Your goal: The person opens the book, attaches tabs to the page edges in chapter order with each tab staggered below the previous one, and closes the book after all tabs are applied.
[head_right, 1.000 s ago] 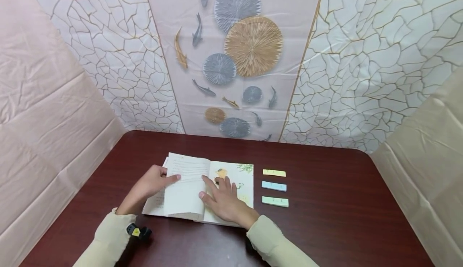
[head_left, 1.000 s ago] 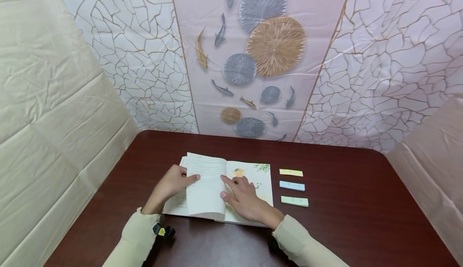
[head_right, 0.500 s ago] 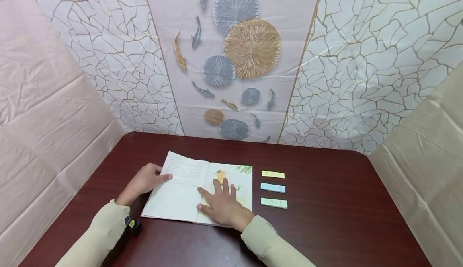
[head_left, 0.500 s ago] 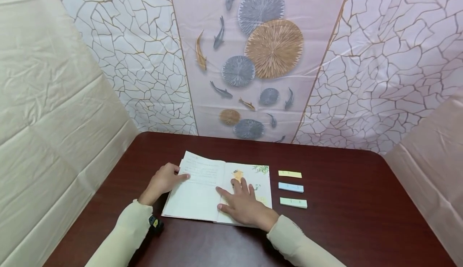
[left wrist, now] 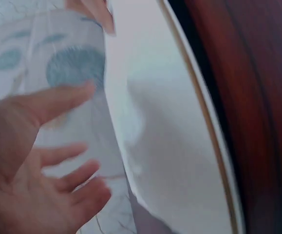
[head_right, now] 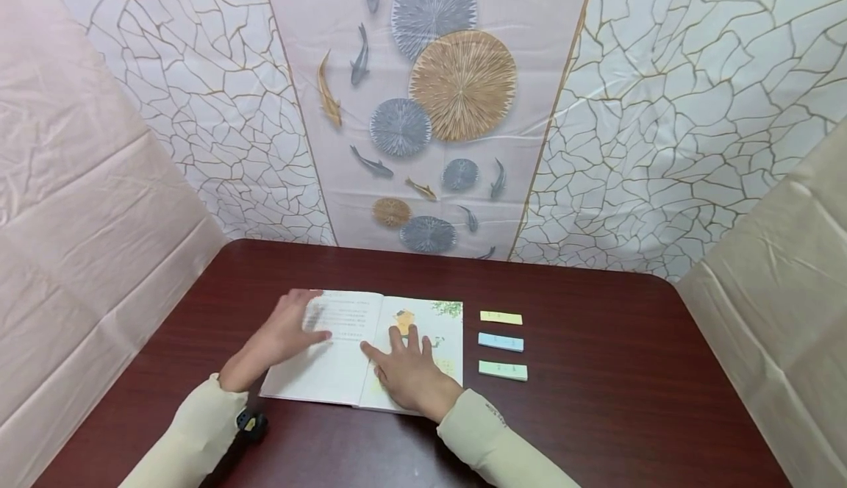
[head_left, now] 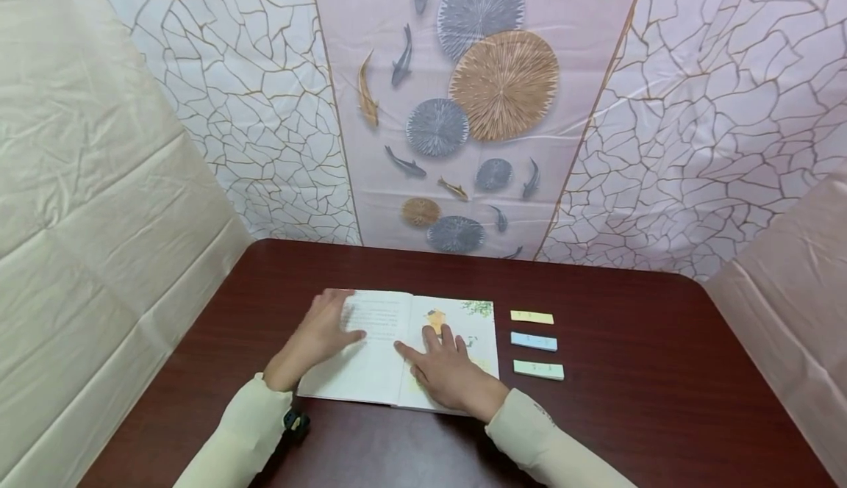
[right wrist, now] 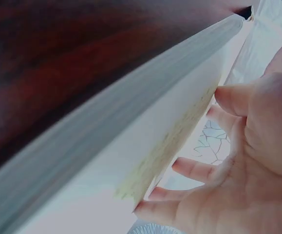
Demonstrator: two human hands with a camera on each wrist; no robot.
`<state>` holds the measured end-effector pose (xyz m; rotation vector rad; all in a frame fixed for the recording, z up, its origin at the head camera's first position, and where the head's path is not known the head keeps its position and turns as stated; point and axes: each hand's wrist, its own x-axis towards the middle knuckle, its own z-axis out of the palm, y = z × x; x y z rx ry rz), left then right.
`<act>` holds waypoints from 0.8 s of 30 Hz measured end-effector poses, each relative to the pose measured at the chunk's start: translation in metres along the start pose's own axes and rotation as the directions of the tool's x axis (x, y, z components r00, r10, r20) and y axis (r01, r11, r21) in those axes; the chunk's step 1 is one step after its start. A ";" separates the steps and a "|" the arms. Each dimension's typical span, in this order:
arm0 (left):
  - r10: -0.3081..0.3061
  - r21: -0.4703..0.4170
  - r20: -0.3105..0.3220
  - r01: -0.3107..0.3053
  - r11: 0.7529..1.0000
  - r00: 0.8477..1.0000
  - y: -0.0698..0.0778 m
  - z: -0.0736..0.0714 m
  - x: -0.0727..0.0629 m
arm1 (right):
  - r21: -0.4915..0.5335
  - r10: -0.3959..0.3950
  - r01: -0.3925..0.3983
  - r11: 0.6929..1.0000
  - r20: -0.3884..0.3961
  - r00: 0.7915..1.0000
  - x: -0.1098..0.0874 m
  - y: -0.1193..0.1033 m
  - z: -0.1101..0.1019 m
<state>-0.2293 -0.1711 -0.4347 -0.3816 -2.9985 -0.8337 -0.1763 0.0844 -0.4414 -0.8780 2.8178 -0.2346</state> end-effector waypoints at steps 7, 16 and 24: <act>0.093 -0.008 0.235 -0.094 0.996 0.968 0.031 0.017 -0.007 | -0.057 0.002 -0.004 0.998 -0.033 0.999 0.001 -0.002 0.000; 0.068 0.108 0.243 -0.097 0.989 0.968 0.043 0.033 -0.012 | -0.101 0.019 -0.024 0.995 -0.044 0.999 0.000 -0.002 0.005; 0.001 0.150 0.289 -0.046 0.988 0.957 0.053 0.034 -0.011 | -0.007 0.004 -0.005 1.000 -0.064 0.998 -0.005 0.001 0.006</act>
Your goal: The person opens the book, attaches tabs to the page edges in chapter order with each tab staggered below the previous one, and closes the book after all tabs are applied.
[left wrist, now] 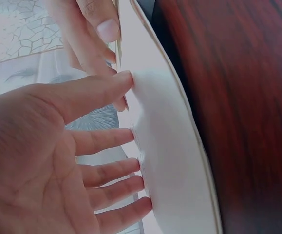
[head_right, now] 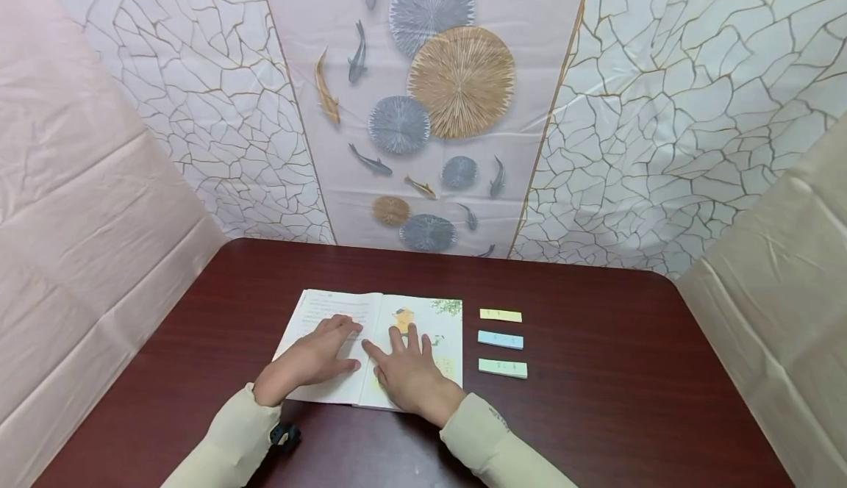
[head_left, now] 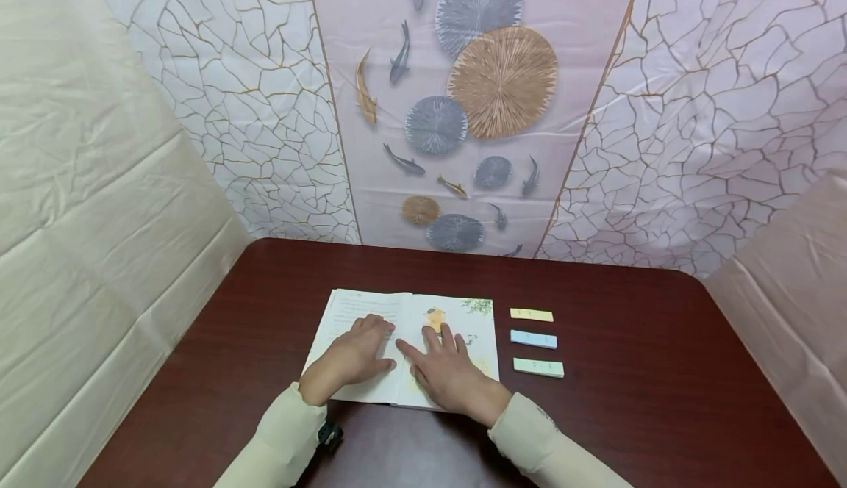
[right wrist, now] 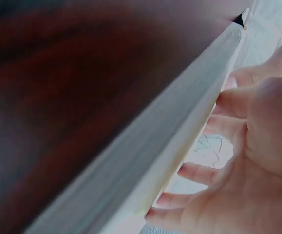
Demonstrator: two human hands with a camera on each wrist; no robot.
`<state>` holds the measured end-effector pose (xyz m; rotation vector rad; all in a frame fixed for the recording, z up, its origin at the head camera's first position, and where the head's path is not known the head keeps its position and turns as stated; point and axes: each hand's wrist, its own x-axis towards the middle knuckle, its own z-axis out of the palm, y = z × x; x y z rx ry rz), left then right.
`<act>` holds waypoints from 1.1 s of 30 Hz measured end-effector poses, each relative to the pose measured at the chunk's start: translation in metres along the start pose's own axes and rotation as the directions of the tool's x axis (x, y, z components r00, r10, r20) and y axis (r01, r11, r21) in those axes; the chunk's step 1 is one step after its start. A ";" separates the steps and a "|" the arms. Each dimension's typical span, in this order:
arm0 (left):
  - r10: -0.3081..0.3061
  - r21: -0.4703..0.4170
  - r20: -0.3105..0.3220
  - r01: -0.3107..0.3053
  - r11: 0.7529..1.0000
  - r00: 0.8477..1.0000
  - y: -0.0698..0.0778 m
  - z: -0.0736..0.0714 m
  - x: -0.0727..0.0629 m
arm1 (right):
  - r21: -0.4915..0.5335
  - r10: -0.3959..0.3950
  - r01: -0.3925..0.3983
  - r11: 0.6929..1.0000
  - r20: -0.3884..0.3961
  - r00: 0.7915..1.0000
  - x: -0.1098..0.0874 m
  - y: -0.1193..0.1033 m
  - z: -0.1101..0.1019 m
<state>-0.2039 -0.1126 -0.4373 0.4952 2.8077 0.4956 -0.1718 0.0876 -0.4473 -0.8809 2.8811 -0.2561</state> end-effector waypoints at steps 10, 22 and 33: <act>-0.028 -0.019 0.047 0.029 0.999 0.999 0.005 0.005 -0.002 | 0.227 0.151 -0.129 0.965 -0.085 0.985 -0.005 0.032 -0.010; -0.021 -0.010 0.059 0.022 1.000 0.998 0.005 0.001 0.004 | 0.162 0.350 -0.346 0.924 0.006 0.937 -0.018 0.096 -0.022; -0.021 -0.020 0.071 0.022 1.000 0.997 0.006 -0.007 0.007 | 0.118 0.329 -0.332 0.936 0.044 0.943 -0.017 0.103 -0.022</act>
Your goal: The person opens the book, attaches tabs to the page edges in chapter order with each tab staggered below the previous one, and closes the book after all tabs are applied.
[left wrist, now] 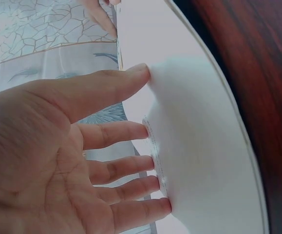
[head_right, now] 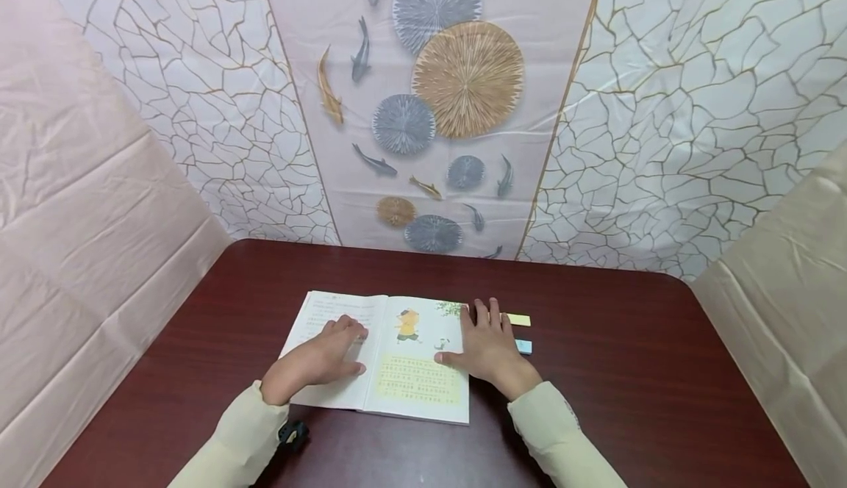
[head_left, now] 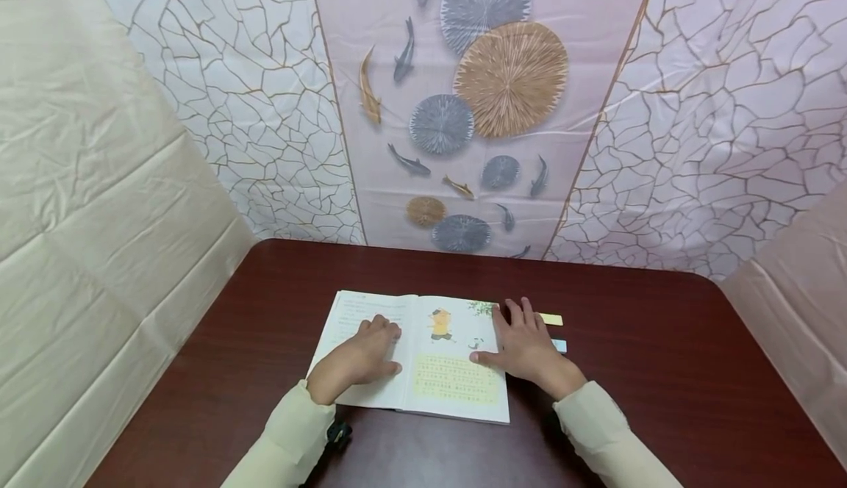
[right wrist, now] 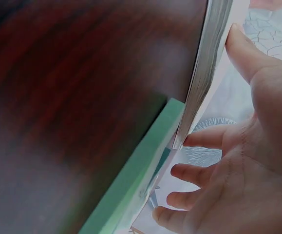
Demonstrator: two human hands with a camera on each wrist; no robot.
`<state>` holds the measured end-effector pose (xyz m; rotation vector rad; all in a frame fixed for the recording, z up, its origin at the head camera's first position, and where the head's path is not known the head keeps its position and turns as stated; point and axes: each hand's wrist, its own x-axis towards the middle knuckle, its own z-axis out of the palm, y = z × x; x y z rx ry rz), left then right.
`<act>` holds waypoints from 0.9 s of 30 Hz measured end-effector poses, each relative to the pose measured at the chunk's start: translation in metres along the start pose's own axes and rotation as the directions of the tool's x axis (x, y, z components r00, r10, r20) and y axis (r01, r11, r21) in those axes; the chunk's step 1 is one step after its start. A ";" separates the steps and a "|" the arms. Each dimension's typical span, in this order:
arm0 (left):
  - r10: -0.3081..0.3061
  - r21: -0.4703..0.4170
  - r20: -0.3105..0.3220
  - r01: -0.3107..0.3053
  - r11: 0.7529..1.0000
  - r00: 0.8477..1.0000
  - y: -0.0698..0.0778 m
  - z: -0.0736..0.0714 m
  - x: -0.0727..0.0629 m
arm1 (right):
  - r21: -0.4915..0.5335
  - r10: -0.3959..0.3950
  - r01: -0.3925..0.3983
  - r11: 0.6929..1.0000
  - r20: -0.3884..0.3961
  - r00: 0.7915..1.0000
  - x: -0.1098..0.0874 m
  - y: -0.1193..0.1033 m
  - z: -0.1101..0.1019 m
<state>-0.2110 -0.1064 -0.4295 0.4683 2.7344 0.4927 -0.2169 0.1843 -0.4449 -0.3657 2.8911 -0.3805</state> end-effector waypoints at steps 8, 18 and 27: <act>-0.002 0.022 0.002 0.002 1.000 1.000 0.001 0.000 -0.001 | -0.027 0.010 -0.010 1.000 0.008 1.000 0.000 -0.005 -0.003; -0.006 -0.011 0.008 0.007 1.000 1.000 0.001 0.003 0.001 | 0.051 -0.013 0.020 0.998 -0.144 0.990 -0.006 -0.014 0.001; -0.020 -0.024 0.008 0.020 1.000 1.000 0.001 0.003 -0.001 | 0.553 0.154 0.023 0.833 -0.272 0.950 -0.008 -0.014 -0.004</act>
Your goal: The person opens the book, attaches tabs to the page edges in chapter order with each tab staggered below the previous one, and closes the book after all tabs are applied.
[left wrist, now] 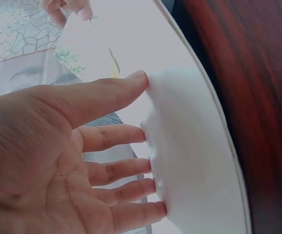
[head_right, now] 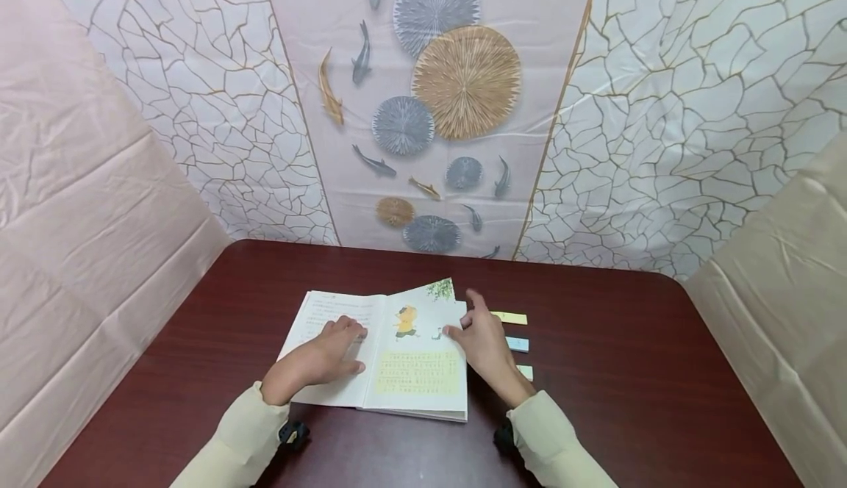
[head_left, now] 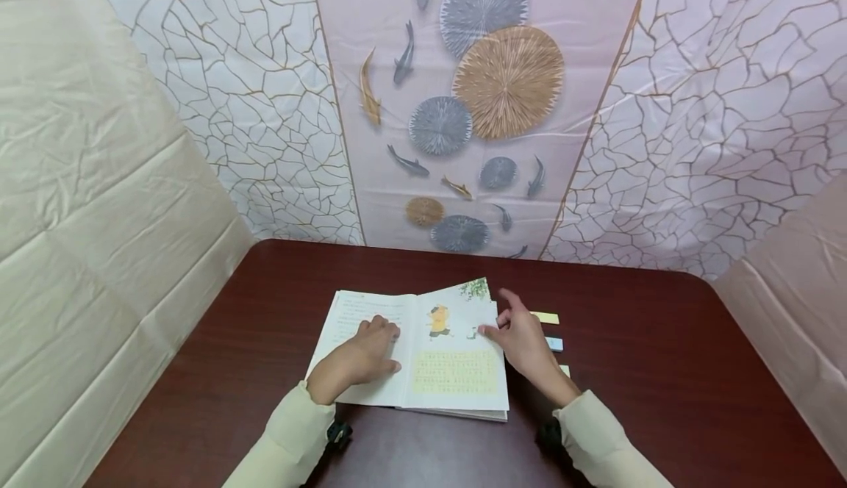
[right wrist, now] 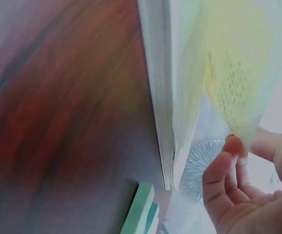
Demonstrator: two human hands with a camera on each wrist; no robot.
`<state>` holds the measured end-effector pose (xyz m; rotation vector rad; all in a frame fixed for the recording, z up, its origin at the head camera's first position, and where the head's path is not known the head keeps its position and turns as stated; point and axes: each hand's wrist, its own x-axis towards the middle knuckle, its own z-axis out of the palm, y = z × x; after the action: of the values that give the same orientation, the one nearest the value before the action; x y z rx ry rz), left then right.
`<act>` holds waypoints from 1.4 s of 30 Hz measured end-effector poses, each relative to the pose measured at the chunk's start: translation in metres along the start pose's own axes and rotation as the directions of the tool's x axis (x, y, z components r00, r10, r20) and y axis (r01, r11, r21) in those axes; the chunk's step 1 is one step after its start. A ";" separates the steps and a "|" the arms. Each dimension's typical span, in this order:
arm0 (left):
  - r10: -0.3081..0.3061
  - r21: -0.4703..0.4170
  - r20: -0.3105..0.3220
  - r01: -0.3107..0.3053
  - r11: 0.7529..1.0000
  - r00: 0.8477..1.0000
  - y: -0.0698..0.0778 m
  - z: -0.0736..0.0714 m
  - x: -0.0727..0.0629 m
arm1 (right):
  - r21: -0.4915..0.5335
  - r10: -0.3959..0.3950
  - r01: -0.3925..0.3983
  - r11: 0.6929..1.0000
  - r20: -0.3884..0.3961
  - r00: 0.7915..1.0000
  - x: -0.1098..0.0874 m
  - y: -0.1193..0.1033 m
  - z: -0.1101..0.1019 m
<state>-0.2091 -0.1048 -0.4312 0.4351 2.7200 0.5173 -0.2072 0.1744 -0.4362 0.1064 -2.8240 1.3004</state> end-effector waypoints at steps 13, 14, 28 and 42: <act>0.022 -0.017 -0.003 -0.022 1.000 1.000 -0.003 0.004 -0.001 | 0.017 -0.083 0.083 0.996 -0.016 0.996 -0.008 0.000 0.001; 0.025 -0.014 -0.004 -0.026 1.000 1.000 -0.003 0.004 -0.002 | 0.044 -0.094 0.094 0.995 0.001 0.996 -0.010 -0.001 0.001; 0.136 0.094 -0.150 -0.123 0.988 0.979 0.002 0.015 -0.015 | 0.347 -0.277 0.140 0.927 0.388 0.879 -0.017 -0.019 0.035; 0.265 -0.322 -0.295 -0.356 0.877 0.918 -0.033 0.011 -0.006 | 0.038 -0.272 0.291 0.956 0.485 0.831 -0.021 -0.038 0.052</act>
<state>-0.2074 -0.1325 -0.4527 0.7567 2.6916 1.2236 -0.1829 0.1116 -0.4422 0.9440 -3.0482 1.2957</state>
